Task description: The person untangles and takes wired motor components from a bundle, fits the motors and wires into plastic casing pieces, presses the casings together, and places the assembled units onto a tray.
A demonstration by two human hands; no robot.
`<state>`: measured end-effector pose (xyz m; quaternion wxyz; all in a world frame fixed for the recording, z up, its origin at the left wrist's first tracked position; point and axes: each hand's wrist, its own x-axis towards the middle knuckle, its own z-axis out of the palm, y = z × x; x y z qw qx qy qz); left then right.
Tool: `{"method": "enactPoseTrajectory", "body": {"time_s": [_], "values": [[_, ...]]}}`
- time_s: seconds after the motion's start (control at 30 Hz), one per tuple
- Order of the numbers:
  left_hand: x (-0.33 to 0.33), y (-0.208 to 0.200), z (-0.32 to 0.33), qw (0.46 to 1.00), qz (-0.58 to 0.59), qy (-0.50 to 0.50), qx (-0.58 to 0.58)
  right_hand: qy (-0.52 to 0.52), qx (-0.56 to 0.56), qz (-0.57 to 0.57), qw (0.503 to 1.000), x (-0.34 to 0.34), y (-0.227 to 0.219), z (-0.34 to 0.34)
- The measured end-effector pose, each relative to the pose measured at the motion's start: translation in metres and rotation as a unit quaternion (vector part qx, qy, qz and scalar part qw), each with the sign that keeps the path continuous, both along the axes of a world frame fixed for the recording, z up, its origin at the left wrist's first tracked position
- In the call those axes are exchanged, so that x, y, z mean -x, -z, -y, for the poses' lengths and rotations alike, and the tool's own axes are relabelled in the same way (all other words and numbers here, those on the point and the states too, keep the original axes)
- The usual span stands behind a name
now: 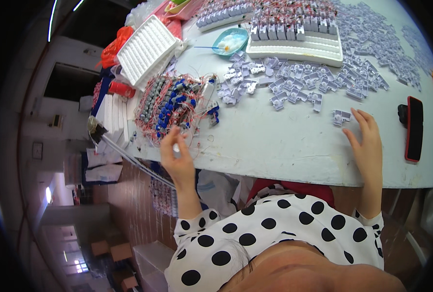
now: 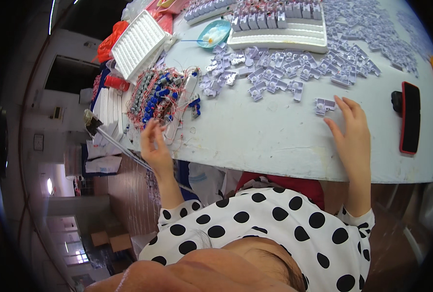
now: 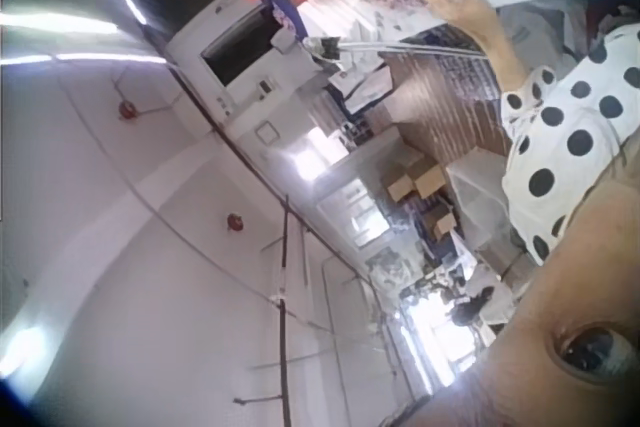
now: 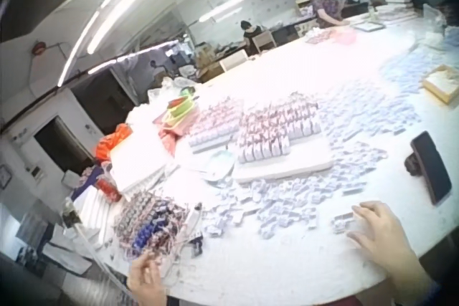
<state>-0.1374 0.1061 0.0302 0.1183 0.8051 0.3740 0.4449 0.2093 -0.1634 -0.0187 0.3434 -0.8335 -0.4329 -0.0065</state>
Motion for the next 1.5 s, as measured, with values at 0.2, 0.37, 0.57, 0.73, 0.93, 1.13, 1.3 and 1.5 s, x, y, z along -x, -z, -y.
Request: {"method": "enactPoseTrajectory", "body": {"time_s": [0.2, 0.37, 0.57, 0.73, 0.93, 1.13, 1.3, 1.5], "values": [[0.017, -0.021, -0.038, 0.995, -0.009, -0.070, -0.070, 0.071, -0.050, -0.066, 0.994, 0.007, 0.007, 0.023], [0.013, -0.022, -0.060, 0.991, -0.071, -0.079, -0.085, 0.101, -0.096, -0.037, 0.989, 0.011, 0.011, 0.028], [-0.002, -0.007, -0.072, 0.990, -0.119, -0.053, -0.046, 0.114, -0.105, -0.001, 0.988, 0.005, 0.026, 0.027], [-0.002, -0.014, -0.081, 0.985, -0.145, -0.053, -0.078, 0.114, -0.128, -0.037, 0.985, 0.006, 0.027, 0.024], [-0.019, -0.013, -0.054, 0.991, -0.108, -0.042, -0.067, 0.099, -0.139, -0.038, 0.985, 0.003, 0.027, 0.020], [-0.012, -0.011, -0.067, 0.988, -0.116, -0.096, -0.029, 0.093, -0.140, -0.038, 0.985, 0.002, 0.029, 0.020], [-0.001, -0.003, -0.087, 0.968, -0.229, -0.061, -0.087, 0.092, -0.136, -0.054, 0.985, 0.003, 0.031, 0.022], [-0.017, -0.005, -0.075, 0.956, -0.250, 0.065, -0.138, 0.099, -0.125, -0.041, 0.986, 0.005, 0.029, 0.021]]}}
